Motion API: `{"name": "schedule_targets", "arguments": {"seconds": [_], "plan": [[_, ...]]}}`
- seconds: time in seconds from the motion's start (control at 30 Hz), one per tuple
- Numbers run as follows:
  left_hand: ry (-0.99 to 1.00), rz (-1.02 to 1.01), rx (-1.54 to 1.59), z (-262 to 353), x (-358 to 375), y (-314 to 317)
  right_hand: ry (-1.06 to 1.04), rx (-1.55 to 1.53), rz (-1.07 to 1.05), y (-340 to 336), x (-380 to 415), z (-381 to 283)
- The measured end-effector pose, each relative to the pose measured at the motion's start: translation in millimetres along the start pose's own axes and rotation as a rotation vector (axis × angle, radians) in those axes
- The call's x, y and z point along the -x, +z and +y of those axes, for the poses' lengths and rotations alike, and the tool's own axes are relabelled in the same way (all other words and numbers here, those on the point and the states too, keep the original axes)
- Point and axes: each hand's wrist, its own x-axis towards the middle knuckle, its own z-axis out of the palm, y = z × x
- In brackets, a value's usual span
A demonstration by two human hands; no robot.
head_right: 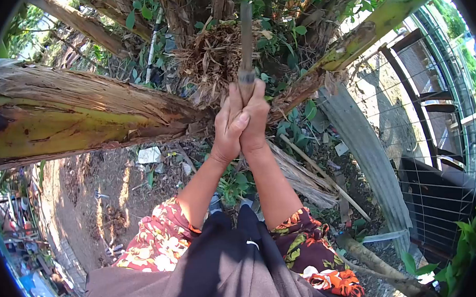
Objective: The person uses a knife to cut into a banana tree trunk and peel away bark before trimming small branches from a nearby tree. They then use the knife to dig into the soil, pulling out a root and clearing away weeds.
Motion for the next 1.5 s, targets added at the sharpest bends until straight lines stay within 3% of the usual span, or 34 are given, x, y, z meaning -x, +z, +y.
{"name": "schedule_targets", "arguments": {"seconds": [0.03, 0.07, 0.1, 0.13, 0.17, 0.23, 0.27, 0.3, 0.33, 0.37, 0.43, 0.57, 0.67, 0.77, 0.8, 0.9, 1.03, 1.17, 1.27, 1.33, 1.43, 1.5], "plan": [[-0.449, 0.168, 0.191, -51.5, 21.7, -4.6, 0.178, 0.041, -0.071, 10.4, 4.6, 48.4], [-0.912, 0.332, 0.384, -104.4, 57.4, -7.1, 0.159, 0.286, -0.178, 16.0, 20.6, 97.2], [-0.946, 0.374, 0.443, -128.8, 89.1, -8.0, 0.132, 0.523, -0.281, 22.0, 41.2, 147.2], [-0.929, 0.4, 0.508, -140.8, 95.6, -6.5, -0.192, 0.59, -0.161, 28.9, 57.5, 207.3], [-1.003, 0.495, 0.35, -118.8, 92.8, 5.2, -0.534, 0.641, -0.023, 36.6, 48.2, 243.7], [-1.188, 0.454, 0.254, -125.0, 109.6, 2.0, 0.478, 0.284, -0.576, -0.9, 56.1, 169.2], [-1.173, 0.458, 0.262, -120.5, 97.4, 3.4, 0.414, 0.42, -0.543, -1.2, 49.6, 145.6], [-0.973, 0.407, 0.276, -108.9, 83.8, 7.0, 0.395, 0.426, -0.542, -3.3, 38.3, 123.6], [-0.788, 0.361, 0.286, -94.6, 77.7, 10.6, 0.328, 0.235, -0.419, -6.5, 32.3, 102.3], [-0.788, 0.369, 0.29, -81.3, 67.3, 16.1, 0.262, 0.042, -0.296, -9.9, 25.7, 80.4], [-0.421, 0.304, 0.125, -54.1, 41.9, 26.0, 0.143, 0.176, -0.258, -17.9, 8.5, 29.3], [-0.347, 0.313, 0.229, -35.4, 19.8, 27.9, 0.027, 0.378, -0.303, -17.0, -11.6, 14.8], [-0.628, 0.28, 0.405, -59.6, 23.5, 18.5, 0.017, 0.467, -0.295, -6.3, -12.2, 63.4], [-0.757, 0.375, 0.455, -62.6, 37.8, 14.1, 0.1, 0.503, -0.359, -0.5, 3.8, 94.9], [-0.67, 0.37, 0.394, -67.2, 41.0, 13.7, 0.129, 0.471, -0.348, 1.5, 6.9, 94.6], [-0.702, 0.276, 0.232, -78.1, 47.7, 12.5, 0.198, 0.368, -0.34, -6.6, 8.4, 82.3], [-0.505, 0.257, -0.057, -59.3, 37.0, 8.8, 0.136, 0.393, -0.187, -6.7, 0.1, 53.2], [-0.228, 0.537, -0.417, -58.0, -0.9, -18.0, 0.072, 0.384, -0.038, -7.7, -22.2, 41.2], [-0.152, 0.513, -0.665, -54.5, -15.5, -39.7, 0.009, 0.405, -0.018, -8.8, -32.0, 54.4], [0.007, 0.506, -0.786, -59.1, -20.5, -44.8, -0.05, 0.435, -0.015, -7.8, -33.1, 64.3], [0.039, 0.453, -0.805, -60.6, -18.4, -45.2, 0.054, 0.304, -0.008, -10.8, -29.1, 66.9], [0.031, 0.403, -0.816, -58.1, -19.9, -47.4, 0.438, -0.264, 0.059, -12.6, -25.7, 63.4]]}}
